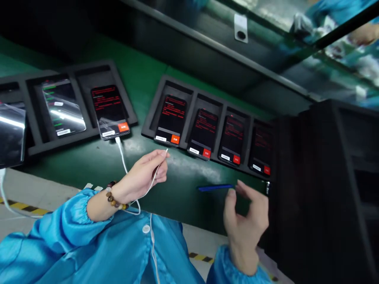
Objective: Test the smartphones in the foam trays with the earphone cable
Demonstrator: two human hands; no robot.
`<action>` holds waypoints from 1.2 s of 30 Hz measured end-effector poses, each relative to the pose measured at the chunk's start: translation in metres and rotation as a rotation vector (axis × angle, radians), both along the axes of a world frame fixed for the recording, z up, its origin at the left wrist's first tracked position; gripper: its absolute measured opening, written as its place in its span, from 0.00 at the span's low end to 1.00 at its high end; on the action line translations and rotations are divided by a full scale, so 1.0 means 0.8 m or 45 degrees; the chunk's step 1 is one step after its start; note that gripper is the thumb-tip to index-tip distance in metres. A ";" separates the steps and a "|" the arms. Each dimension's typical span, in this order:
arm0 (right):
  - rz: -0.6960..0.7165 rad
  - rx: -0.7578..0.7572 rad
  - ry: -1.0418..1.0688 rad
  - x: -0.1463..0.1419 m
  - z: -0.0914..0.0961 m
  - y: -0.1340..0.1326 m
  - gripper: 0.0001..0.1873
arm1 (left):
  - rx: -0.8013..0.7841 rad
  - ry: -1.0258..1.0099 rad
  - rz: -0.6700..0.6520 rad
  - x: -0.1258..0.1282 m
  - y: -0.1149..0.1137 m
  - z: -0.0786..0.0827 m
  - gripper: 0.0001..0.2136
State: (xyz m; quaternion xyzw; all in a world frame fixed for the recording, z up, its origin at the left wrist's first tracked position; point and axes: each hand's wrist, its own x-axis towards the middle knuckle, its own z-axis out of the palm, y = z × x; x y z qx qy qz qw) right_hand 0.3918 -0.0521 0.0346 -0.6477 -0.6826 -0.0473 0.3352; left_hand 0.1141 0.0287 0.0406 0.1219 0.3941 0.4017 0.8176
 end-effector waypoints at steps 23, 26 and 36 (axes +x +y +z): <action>0.815 -0.664 -0.085 -0.138 -0.011 0.364 0.39 | 0.192 0.241 0.222 0.001 0.010 -0.045 0.13; 0.801 -0.684 -0.056 -0.138 -0.008 0.366 0.36 | 0.218 0.249 0.229 0.005 0.015 -0.049 0.17; 0.816 -0.658 -0.052 -0.130 -0.021 0.369 0.37 | 0.142 0.199 0.268 0.004 0.026 -0.046 0.13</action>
